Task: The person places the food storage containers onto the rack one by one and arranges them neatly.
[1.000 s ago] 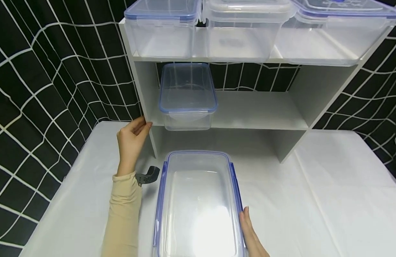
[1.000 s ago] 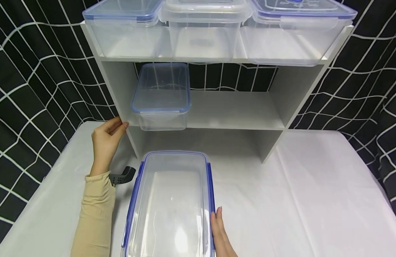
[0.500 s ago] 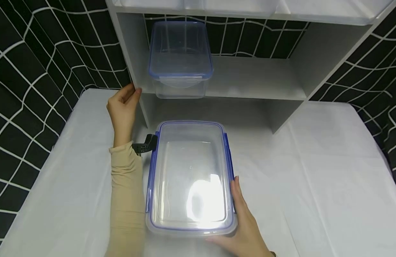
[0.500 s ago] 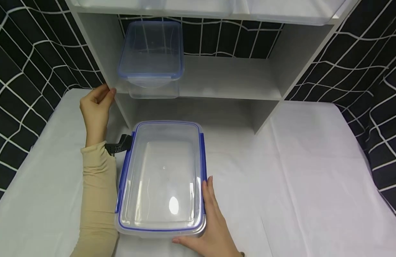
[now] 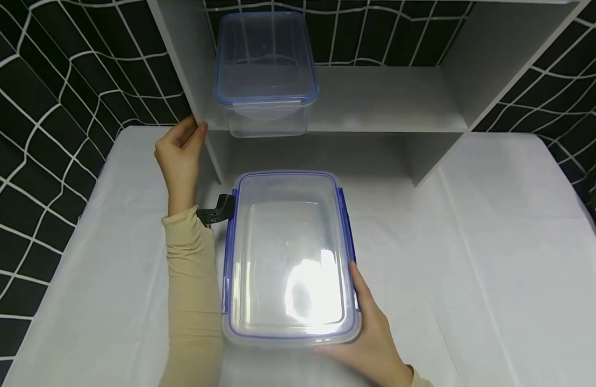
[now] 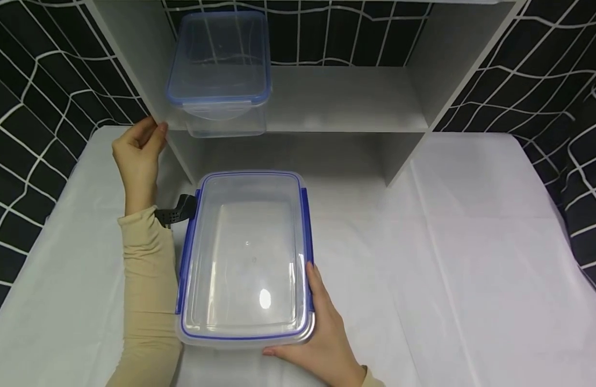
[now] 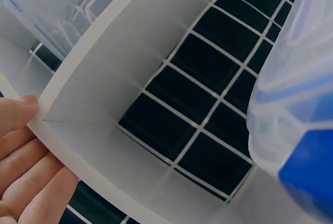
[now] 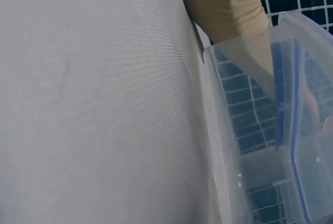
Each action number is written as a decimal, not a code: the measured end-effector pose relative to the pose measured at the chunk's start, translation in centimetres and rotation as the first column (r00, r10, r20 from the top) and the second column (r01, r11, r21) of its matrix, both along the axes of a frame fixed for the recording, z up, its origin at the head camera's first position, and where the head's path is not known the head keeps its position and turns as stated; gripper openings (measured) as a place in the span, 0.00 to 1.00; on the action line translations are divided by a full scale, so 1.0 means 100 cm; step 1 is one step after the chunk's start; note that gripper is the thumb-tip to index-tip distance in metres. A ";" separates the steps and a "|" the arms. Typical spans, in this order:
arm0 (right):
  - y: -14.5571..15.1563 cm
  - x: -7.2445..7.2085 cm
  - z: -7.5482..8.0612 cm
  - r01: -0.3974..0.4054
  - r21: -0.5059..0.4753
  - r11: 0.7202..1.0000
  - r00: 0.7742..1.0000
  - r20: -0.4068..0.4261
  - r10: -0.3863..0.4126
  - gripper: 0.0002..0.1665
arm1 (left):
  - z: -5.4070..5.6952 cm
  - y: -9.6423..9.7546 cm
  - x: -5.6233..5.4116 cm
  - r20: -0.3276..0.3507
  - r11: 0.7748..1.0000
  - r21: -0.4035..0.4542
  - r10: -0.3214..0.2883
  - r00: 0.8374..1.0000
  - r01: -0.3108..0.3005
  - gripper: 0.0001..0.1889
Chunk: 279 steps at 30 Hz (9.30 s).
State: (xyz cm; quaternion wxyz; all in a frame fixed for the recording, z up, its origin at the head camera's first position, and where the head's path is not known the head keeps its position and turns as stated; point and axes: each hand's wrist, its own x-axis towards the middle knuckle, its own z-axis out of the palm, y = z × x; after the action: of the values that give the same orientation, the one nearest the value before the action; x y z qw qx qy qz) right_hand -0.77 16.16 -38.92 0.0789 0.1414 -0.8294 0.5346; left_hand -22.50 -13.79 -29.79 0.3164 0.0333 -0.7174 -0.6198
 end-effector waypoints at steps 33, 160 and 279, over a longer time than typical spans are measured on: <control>0.015 -0.005 0.005 -0.096 -0.131 0.987 0.981 -0.182 0.071 0.73 | 0.000 -0.001 0.000 0.005 1.000 0.015 -0.004 1.000 0.004 0.15; 0.047 -0.001 -0.020 -0.106 -0.061 0.992 0.980 -0.176 0.094 0.75 | 0.003 0.002 0.003 0.013 1.000 -0.018 0.009 1.000 -0.009 0.14; 0.076 0.030 -0.015 -0.082 -0.575 0.814 0.983 -0.183 -0.030 0.53 | 0.003 0.004 0.005 0.042 0.998 0.065 -0.016 0.999 0.013 0.15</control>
State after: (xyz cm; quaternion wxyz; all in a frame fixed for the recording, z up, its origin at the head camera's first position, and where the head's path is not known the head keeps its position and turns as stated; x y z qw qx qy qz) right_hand 2.21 23.71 -40.40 0.1871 0.1707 -0.6142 0.7474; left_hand -22.02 -13.40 -29.50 0.2953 0.0514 -0.7037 -0.6442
